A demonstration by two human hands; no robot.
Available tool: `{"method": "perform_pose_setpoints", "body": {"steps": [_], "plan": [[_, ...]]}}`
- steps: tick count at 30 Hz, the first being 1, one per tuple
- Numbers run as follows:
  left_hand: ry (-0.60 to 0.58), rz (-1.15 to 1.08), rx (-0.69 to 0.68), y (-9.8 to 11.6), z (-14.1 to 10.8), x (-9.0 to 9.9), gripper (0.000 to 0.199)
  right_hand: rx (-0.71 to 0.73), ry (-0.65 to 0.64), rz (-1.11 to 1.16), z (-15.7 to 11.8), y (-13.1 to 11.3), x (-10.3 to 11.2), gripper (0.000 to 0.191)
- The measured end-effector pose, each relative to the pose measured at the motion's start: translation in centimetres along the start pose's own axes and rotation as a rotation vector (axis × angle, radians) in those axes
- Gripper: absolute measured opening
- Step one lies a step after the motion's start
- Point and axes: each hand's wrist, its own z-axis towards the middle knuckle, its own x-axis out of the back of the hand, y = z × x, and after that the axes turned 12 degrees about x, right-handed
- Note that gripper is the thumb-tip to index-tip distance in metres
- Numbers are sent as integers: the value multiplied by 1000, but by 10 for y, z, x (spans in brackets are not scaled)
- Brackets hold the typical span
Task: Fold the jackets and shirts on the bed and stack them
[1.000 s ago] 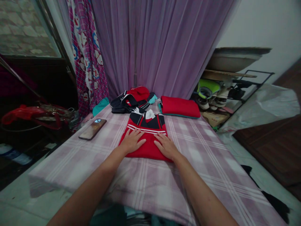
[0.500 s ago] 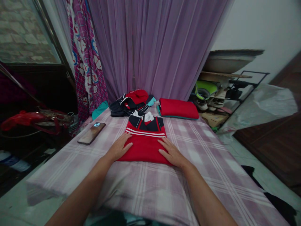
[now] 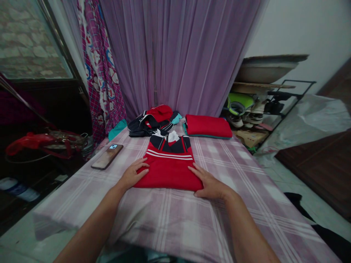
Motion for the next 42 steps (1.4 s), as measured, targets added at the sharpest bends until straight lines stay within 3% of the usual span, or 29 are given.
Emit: {"method": "perform_pose_setpoints", "body": {"steps": [5,10,14,17,22,27,32,34,38,42], "plan": [[-63,30,13,4,-6,8,47,58,118,-4,0,-5,2,91],[-180,126,-2,-8,-20,22,70,80,211,62,1,-8,4,76],[-237,219,-54,-18,-26,30,91,20,304,111,6,-12,4,62],[-238,226,-58,-19,-28,31,92,-54,359,71,10,-14,3,54],[-97,137,-37,-13,-29,29,66,-109,490,-47,16,-8,-2,49],[75,46,-86,-3,-25,24,40,14,654,-69,21,4,-9,50],[181,-58,40,14,-18,23,38,14,785,-108,23,1,-5,46],[216,-70,70,21,-20,27,39,46,841,-122,20,-8,1,42],[316,-99,5,38,-35,47,39,96,896,-87,7,-35,8,37],[390,-71,25,62,-34,71,42,-1,922,-43,3,-56,18,39]]}}
